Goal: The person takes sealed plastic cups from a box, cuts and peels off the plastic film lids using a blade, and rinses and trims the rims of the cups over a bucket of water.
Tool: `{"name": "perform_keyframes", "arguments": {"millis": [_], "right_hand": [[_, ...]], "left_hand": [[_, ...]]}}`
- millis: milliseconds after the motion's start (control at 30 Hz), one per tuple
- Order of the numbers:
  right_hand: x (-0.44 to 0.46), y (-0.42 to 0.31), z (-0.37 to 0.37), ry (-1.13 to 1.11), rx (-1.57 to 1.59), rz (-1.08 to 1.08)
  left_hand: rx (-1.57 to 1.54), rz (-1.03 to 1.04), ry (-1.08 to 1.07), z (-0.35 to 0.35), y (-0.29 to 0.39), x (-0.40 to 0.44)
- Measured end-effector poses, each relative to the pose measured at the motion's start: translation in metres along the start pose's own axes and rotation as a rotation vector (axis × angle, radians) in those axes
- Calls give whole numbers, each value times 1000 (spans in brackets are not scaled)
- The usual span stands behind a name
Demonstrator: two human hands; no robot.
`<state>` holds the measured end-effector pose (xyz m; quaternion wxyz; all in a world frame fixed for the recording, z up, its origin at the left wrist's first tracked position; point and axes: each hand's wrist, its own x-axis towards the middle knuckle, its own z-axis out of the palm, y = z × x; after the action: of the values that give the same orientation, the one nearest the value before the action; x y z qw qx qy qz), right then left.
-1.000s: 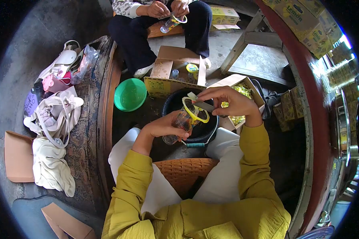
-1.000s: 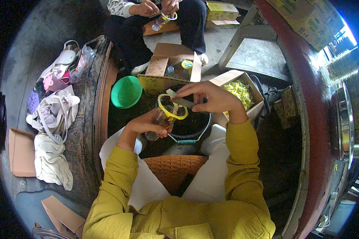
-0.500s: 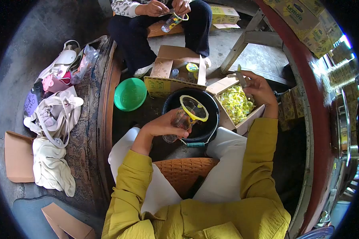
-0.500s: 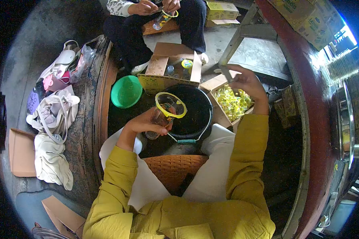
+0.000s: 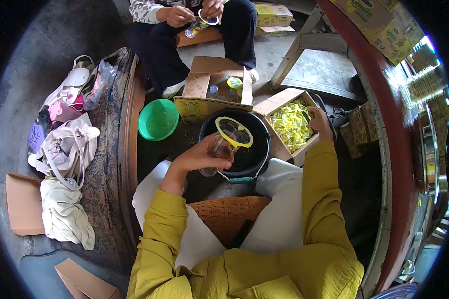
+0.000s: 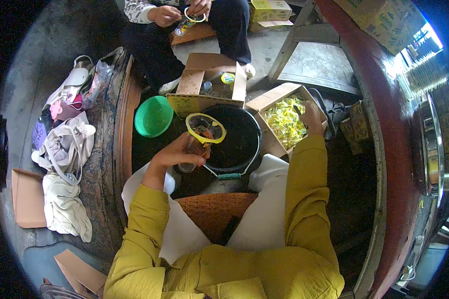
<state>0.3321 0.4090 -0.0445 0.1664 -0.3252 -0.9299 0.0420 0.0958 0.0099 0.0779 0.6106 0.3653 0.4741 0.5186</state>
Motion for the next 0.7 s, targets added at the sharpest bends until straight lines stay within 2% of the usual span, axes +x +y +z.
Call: {"name": "perform_keyframes", "arguments": {"millis": [33, 100, 200, 267, 300, 333, 400, 467, 567, 667, 700], "right_hand": [[2, -2, 0, 69, -23, -34], [15, -18, -13, 154, 141, 86], [31, -90, -73, 314, 453, 161], [32, -148, -114, 427, 569, 18], [30, -177, -132, 481, 628, -53], [27, -205, -148, 586, 576, -248], [15, -246, -167, 615, 538, -453], [3, -276, -178, 626, 526, -683], [-11, -304, -188, 636, 493, -827], [-15, -313, -193, 621, 475, -949], [-17, -316, -195, 628, 471, -952]], "left_hand": [[-10, 44, 20, 0, -5, 2], [-27, 135, 62, 0, -12, 6], [28, 274, 182, 1, -11, 5], [164, 356, 329, 7, -3, 0], [144, 501, 420, 4, -13, 5], [269, 550, 476, 5, -9, 2], [524, 642, 591, 8, 4, -7], [526, 691, 660, 14, 7, -12], [624, 673, 695, 23, 17, -27], [578, 818, 736, 28, 16, -29], [613, 795, 759, 29, 18, -33]]}}
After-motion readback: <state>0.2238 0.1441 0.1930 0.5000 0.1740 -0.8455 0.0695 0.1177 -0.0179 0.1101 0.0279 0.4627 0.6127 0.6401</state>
